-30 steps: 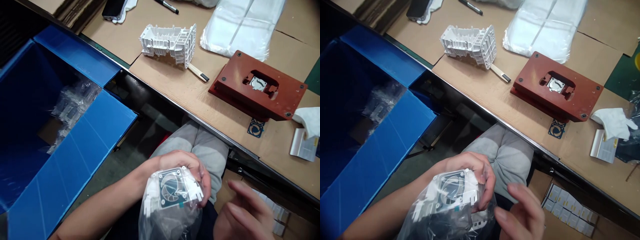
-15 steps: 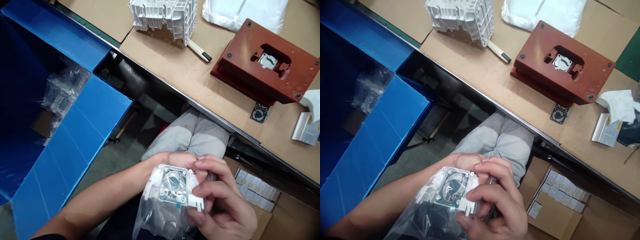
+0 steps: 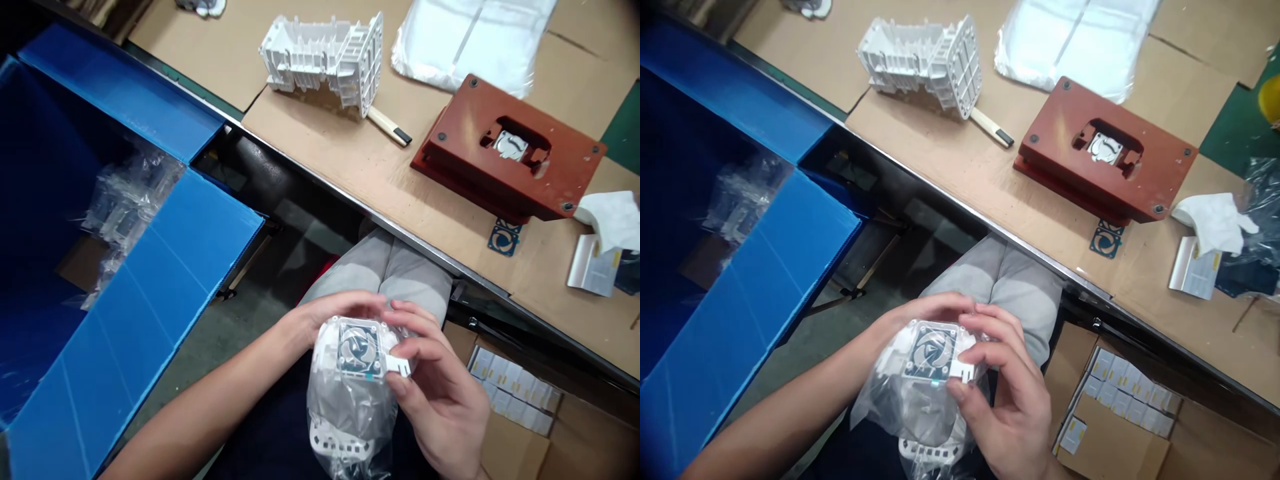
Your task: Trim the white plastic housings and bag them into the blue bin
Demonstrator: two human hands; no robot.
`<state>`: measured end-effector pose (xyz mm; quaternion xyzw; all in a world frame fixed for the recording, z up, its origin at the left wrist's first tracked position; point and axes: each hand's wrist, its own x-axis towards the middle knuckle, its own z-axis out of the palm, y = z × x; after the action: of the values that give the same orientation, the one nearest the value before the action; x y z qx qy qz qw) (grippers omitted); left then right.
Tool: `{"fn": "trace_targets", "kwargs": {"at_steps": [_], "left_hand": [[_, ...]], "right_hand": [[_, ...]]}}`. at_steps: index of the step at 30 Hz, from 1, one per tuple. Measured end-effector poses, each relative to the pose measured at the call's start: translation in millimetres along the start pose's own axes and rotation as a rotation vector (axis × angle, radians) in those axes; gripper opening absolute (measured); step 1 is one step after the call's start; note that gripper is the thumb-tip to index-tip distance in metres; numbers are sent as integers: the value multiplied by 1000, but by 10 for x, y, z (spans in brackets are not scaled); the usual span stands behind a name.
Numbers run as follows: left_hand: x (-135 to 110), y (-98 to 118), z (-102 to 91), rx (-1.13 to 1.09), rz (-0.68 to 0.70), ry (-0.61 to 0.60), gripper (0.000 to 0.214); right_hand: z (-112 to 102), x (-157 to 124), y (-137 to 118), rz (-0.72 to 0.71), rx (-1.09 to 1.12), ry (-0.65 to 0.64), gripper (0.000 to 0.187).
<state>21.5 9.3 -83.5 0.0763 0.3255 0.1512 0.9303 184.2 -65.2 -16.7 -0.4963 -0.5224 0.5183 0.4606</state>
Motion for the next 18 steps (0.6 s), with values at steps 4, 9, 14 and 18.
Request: {"fn": "trace_targets", "kwargs": {"at_steps": [4, 9, 14, 18], "left_hand": [[-333, 37, -103, -63, 223, -8, 86], [-630, -240, 118, 253, 411, 103, 91], [-485, -303, 309, 382, 683, 304, 48], [-383, -102, 325, 403, 848, 221, 48]], "right_hand": [[24, 7, 97, -5, 5, 114, 24], [98, 61, 122, -55, 0, 187, 26], [144, 138, 99, 8, 130, 115, 19], [167, 270, 2, -87, 143, 81, 22]]}}
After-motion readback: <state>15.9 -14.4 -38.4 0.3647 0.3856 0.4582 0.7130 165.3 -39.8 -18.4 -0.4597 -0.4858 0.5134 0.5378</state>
